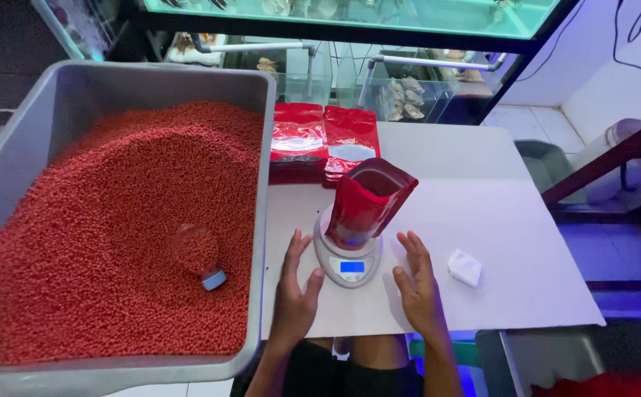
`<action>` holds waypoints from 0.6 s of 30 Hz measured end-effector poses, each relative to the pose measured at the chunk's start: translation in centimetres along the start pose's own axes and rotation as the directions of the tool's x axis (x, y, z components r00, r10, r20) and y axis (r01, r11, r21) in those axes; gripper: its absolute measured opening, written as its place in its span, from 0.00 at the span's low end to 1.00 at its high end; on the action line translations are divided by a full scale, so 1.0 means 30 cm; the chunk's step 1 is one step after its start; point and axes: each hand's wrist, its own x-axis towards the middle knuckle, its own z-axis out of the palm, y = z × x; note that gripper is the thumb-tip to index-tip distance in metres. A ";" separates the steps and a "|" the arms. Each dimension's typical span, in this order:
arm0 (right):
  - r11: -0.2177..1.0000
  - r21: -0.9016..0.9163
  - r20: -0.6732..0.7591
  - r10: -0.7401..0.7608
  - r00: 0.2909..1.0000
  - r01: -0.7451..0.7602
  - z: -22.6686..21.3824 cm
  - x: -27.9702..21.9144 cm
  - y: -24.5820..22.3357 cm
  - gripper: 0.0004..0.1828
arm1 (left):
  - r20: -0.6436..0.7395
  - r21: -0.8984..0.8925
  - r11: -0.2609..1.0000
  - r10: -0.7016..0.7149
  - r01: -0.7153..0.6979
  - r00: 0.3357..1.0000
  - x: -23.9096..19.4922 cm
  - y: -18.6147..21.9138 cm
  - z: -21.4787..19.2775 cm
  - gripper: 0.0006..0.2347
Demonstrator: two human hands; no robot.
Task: The person scoops red fish food pellets from a large bin into a small red bag using a plastic scoop, then places the bag on a digital scale to weigh it.
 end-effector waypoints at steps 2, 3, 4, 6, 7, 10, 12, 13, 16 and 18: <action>0.998 -0.063 0.006 -0.020 1.000 0.020 0.003 -0.010 -0.010 0.40 | -0.001 -0.004 0.999 0.039 -0.039 0.999 0.006 -0.032 0.003 0.35; 0.991 -0.122 0.012 -0.054 0.998 0.055 0.006 -0.006 -0.017 0.40 | -0.007 -0.008 0.996 0.091 -0.091 0.996 0.017 -0.047 0.003 0.34; 0.991 -0.125 0.014 -0.052 0.999 0.053 0.003 -0.008 -0.014 0.40 | -0.008 -0.010 0.996 0.088 -0.088 0.996 0.011 -0.040 0.005 0.34; 0.989 -0.133 0.024 -0.061 0.998 0.063 0.003 -0.007 -0.006 0.40 | 0.006 0.026 0.998 0.065 -0.065 0.998 0.006 -0.024 0.005 0.33; 0.989 -0.134 0.024 -0.058 0.998 0.060 0.003 -0.008 -0.008 0.40 | 0.007 0.026 0.998 0.062 -0.062 0.998 0.004 -0.020 0.002 0.33; 0.992 -0.108 0.021 -0.070 0.997 0.072 0.004 -0.009 -0.011 0.40 | 0.000 0.032 0.996 0.078 -0.078 0.997 0.001 -0.006 -0.002 0.33; 0.986 -0.160 0.003 -0.051 0.999 0.051 0.006 -0.012 -0.018 0.40 | -0.009 0.007 1.000 0.026 -0.026 1.000 -0.002 0.006 -0.003 0.33; 0.986 -0.160 0.002 -0.052 0.999 0.052 0.005 -0.013 -0.018 0.40 | -0.009 0.006 1.000 0.027 -0.026 1.000 -0.002 0.007 -0.002 0.33; 0.984 -0.159 0.012 -0.073 0.997 0.074 0.004 -0.014 -0.025 0.39 | -0.012 0.007 1.000 0.016 -0.016 1.000 -0.003 0.009 -0.001 0.33; 0.976 -0.208 0.004 -0.063 0.998 0.062 0.005 -0.017 -0.041 0.38 | -0.010 0.021 1.000 0.020 -0.020 1.000 -0.005 0.008 -0.001 0.32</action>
